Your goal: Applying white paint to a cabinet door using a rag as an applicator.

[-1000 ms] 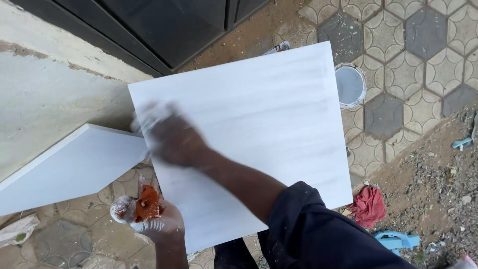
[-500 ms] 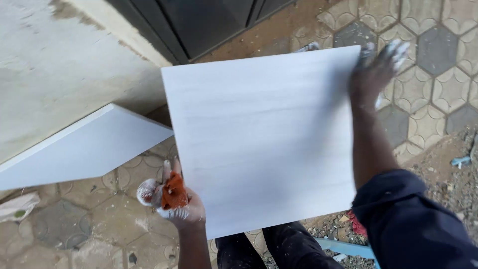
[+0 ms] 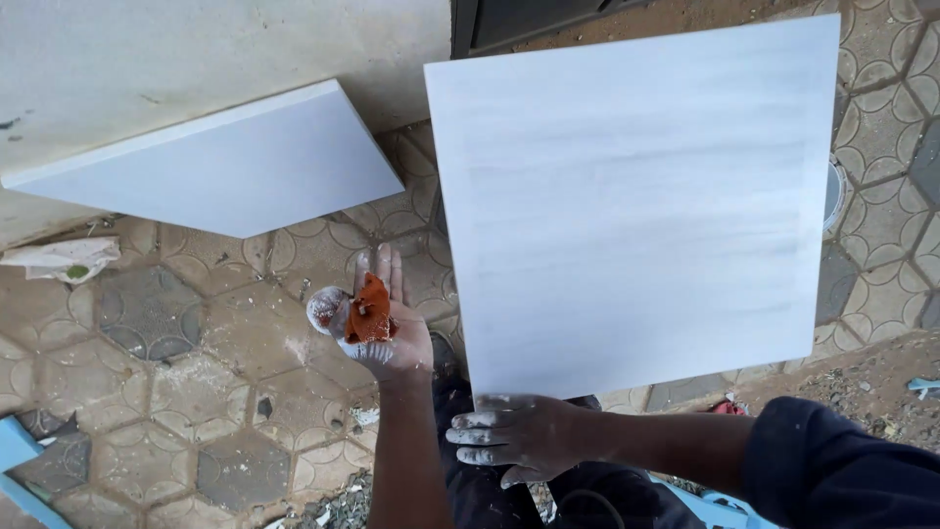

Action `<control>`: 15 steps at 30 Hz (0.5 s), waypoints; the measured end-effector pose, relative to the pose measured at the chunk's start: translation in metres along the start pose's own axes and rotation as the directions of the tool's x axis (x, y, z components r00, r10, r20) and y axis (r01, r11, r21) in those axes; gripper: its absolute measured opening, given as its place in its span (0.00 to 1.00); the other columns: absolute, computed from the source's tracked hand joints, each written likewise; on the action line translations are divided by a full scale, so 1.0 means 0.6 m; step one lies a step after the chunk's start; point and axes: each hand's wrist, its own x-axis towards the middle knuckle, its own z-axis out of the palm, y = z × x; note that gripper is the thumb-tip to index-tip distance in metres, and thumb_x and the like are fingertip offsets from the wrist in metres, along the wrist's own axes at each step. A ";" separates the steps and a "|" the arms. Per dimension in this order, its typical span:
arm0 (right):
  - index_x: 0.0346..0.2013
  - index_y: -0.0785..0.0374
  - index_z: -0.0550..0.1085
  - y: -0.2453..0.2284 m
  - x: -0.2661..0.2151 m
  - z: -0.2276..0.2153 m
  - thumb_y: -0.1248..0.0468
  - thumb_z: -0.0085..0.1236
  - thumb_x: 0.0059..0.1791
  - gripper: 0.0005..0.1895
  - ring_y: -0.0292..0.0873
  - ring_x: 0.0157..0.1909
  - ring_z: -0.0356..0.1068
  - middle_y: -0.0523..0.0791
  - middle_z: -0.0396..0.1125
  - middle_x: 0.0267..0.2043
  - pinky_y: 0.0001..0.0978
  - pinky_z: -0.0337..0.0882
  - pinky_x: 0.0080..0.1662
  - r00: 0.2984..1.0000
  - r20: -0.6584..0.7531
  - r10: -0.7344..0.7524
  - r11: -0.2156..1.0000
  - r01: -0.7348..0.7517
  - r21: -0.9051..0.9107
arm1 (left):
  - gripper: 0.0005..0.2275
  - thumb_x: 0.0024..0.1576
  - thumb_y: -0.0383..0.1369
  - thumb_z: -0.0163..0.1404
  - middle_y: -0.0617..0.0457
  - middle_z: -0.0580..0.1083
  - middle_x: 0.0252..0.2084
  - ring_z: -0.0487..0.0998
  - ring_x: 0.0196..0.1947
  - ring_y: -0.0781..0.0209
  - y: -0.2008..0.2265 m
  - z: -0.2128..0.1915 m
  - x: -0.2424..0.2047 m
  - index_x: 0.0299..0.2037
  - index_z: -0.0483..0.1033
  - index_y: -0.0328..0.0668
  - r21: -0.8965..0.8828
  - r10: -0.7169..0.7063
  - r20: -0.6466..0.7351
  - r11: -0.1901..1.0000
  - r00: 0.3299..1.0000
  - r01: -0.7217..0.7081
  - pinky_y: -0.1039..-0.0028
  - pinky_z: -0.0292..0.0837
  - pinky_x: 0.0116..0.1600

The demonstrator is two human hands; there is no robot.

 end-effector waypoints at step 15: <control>0.33 0.58 0.78 -0.130 0.015 0.079 0.49 0.54 0.51 0.16 0.57 0.59 0.70 0.47 0.70 0.42 0.64 0.63 0.69 0.928 -0.174 0.328 0.941 -0.337 -0.024 | 0.37 0.61 0.51 0.42 0.38 0.43 0.80 0.38 0.80 0.39 -0.016 -0.005 -0.042 0.78 0.49 0.42 0.164 -0.500 0.220 0.865 0.837 0.474 0.48 0.24 0.75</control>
